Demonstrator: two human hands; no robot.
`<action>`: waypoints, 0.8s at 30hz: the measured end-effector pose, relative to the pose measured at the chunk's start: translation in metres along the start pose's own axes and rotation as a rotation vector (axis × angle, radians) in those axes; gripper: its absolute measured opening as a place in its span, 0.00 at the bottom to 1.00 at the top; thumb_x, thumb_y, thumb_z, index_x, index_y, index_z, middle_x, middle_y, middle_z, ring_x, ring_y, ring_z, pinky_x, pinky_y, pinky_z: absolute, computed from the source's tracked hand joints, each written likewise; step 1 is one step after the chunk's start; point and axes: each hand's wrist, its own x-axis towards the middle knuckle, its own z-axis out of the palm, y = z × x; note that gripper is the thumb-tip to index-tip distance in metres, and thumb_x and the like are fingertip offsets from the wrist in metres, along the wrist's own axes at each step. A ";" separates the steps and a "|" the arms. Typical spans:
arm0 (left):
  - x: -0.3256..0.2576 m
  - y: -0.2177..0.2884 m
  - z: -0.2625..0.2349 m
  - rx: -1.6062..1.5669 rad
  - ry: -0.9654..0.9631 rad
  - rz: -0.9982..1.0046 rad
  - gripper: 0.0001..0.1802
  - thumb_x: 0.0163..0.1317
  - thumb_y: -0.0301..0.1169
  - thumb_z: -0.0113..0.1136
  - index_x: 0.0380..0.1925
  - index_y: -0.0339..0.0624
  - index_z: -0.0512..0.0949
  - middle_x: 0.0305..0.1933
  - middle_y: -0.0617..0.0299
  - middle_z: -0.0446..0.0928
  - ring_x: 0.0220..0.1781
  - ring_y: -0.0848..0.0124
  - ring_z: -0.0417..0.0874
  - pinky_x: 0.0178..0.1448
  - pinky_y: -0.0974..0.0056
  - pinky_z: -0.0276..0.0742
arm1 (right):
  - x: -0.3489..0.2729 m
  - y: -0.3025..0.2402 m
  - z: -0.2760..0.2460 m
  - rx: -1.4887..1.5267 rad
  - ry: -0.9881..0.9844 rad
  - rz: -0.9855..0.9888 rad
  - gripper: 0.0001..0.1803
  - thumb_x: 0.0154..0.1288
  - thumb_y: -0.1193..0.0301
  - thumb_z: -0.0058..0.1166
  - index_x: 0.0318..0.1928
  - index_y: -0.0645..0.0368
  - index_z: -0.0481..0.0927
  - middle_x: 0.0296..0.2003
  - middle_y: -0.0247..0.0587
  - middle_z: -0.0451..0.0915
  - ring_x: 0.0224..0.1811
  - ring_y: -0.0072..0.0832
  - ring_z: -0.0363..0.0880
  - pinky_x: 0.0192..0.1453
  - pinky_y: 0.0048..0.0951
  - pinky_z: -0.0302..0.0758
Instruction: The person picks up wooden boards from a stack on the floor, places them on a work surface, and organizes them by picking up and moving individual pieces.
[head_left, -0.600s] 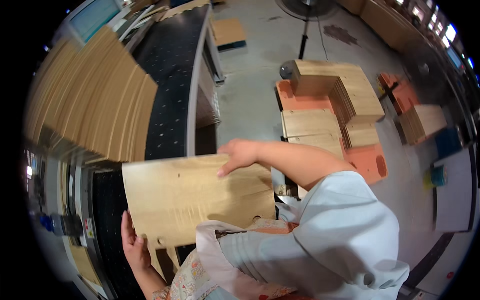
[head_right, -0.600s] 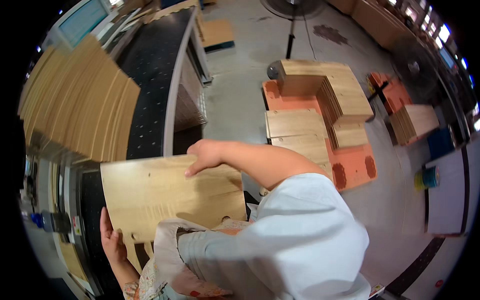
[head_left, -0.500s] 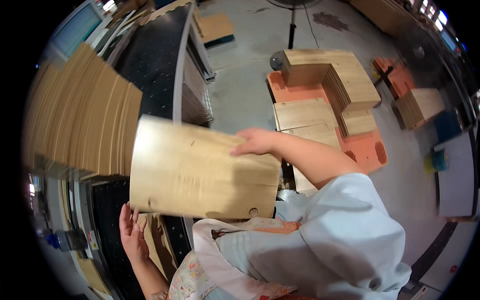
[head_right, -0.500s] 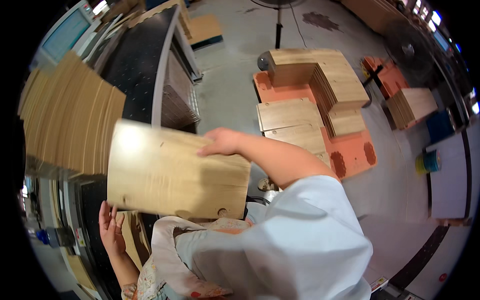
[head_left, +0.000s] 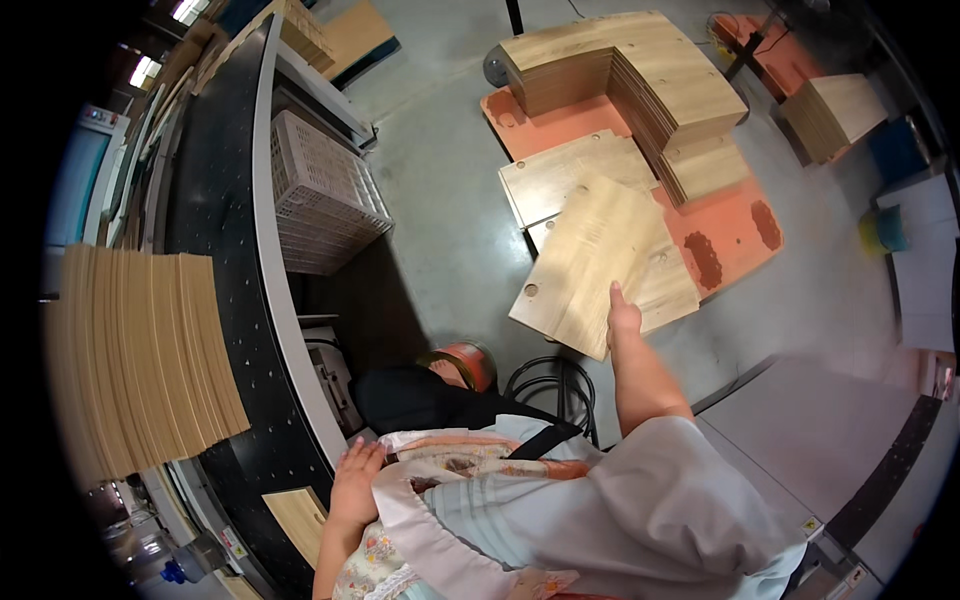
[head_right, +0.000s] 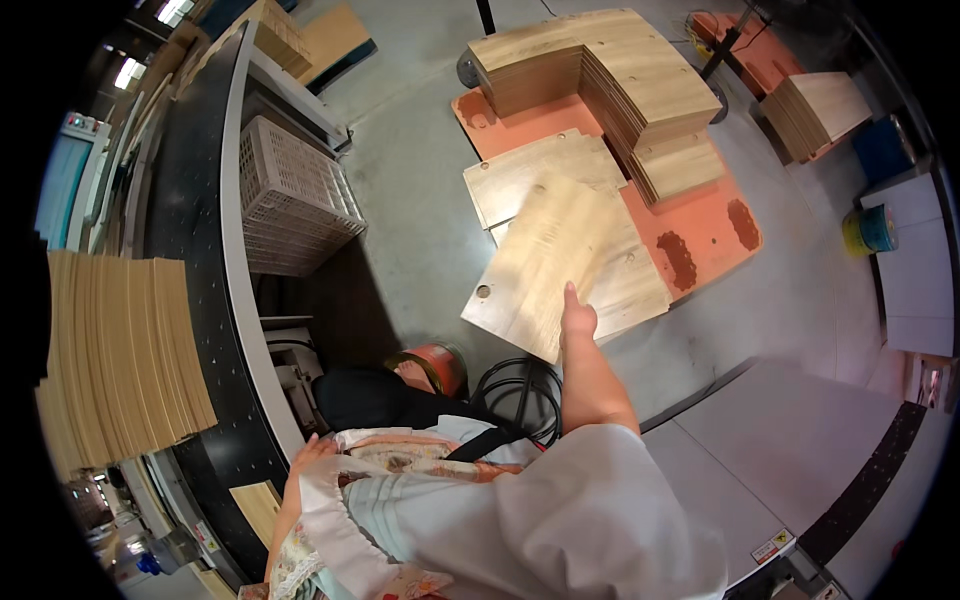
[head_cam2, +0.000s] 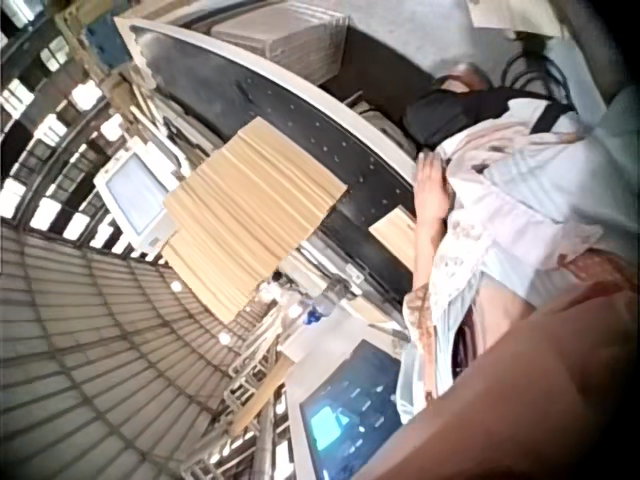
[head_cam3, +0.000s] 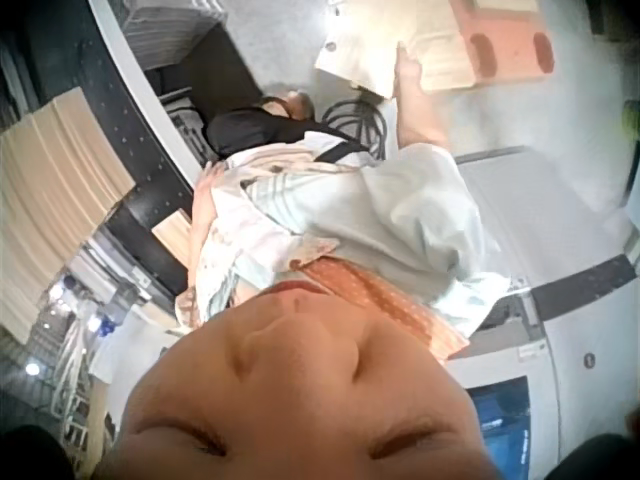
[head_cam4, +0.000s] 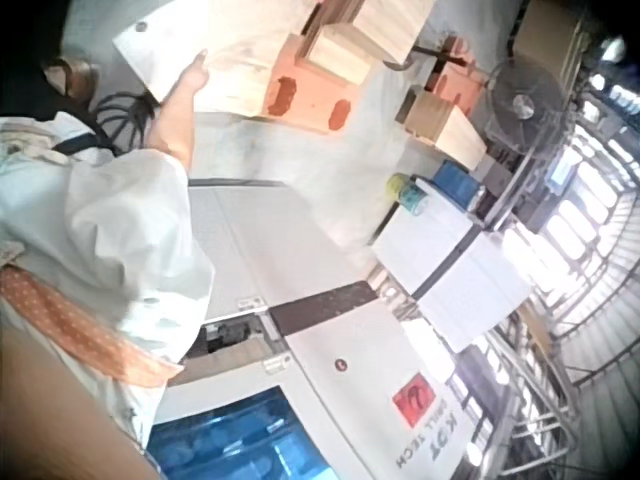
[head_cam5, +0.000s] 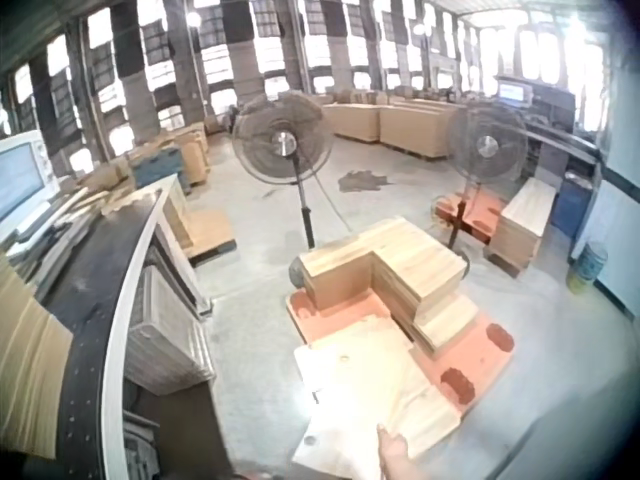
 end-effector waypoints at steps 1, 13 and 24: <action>0.003 -0.005 0.009 0.064 -0.072 -0.027 0.28 0.55 0.43 0.53 0.56 0.44 0.71 0.60 0.52 0.70 0.67 0.53 0.62 0.69 0.48 0.54 | 0.007 0.014 -0.002 0.045 0.061 0.052 0.46 0.53 0.45 0.60 0.53 0.81 0.68 0.52 0.61 0.73 0.53 0.45 0.73 0.59 0.35 0.67; -0.050 -0.127 0.151 -2.568 0.100 -0.858 0.25 0.60 0.45 0.44 0.50 0.40 0.75 0.59 0.53 0.71 0.66 0.59 0.63 0.75 0.49 0.37 | -0.017 0.047 -0.093 0.059 0.546 0.321 0.47 0.52 0.42 0.58 0.50 0.80 0.70 0.47 0.62 0.76 0.44 0.50 0.76 0.51 0.42 0.73; -0.075 -0.169 0.152 -2.818 0.262 -0.950 0.24 0.58 0.33 0.42 0.50 0.27 0.71 0.61 0.43 0.66 0.67 0.53 0.60 0.73 0.45 0.43 | 0.047 0.095 -0.079 0.232 0.379 0.398 0.41 0.57 0.46 0.56 0.56 0.72 0.66 0.47 0.59 0.75 0.46 0.48 0.76 0.49 0.46 0.74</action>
